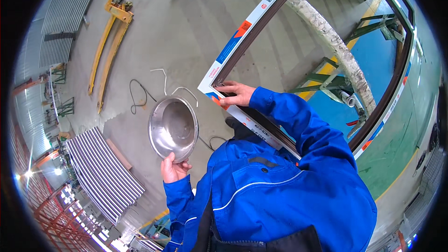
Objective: Assembling a window frame by applying sealant and fitting various components together.
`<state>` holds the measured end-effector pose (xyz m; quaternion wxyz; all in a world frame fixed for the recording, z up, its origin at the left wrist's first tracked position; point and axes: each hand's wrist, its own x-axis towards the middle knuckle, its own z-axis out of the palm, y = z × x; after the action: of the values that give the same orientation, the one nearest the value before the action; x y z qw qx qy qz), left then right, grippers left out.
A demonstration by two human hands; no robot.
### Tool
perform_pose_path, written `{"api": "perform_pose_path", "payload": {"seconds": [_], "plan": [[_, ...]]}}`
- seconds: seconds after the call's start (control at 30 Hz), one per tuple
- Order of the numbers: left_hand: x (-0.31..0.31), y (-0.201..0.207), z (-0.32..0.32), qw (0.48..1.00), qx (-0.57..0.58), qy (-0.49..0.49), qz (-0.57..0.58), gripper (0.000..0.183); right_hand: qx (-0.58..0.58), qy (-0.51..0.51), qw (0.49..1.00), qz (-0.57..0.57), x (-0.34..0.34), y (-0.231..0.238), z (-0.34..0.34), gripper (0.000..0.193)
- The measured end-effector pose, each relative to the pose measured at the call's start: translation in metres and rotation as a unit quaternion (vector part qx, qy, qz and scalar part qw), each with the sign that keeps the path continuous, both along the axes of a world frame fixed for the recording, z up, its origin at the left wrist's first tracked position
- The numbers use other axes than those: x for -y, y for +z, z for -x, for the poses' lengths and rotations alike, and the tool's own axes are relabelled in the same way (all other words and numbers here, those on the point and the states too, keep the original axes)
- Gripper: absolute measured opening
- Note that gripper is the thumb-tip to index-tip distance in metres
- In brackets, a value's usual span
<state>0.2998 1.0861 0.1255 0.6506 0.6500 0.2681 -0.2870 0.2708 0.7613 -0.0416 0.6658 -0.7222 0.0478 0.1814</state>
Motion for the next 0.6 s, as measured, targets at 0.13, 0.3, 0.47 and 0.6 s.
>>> {"api": "perform_pose_path", "payload": {"seconds": [0.13,0.3,0.47,0.6], "plan": [[0.004,0.001,0.0,1.0,0.007,-0.005,-0.001,0.031,0.016,-0.042,0.998,-0.047,-0.008,-0.009,-0.002,0.082],[0.005,0.001,0.0,1.0,0.005,-0.004,-0.005,0.03,0.017,-0.042,0.997,-0.056,-0.006,-0.013,-0.007,0.085],[0.005,-0.001,0.001,1.0,0.004,-0.008,-0.007,0.03,0.03,-0.04,0.996,-0.069,-0.012,-0.017,-0.012,0.082],[0.004,-0.004,0.001,1.0,0.001,0.005,-0.016,0.03,0.025,-0.067,0.995,-0.072,-0.011,-0.024,-0.012,0.082]]}}
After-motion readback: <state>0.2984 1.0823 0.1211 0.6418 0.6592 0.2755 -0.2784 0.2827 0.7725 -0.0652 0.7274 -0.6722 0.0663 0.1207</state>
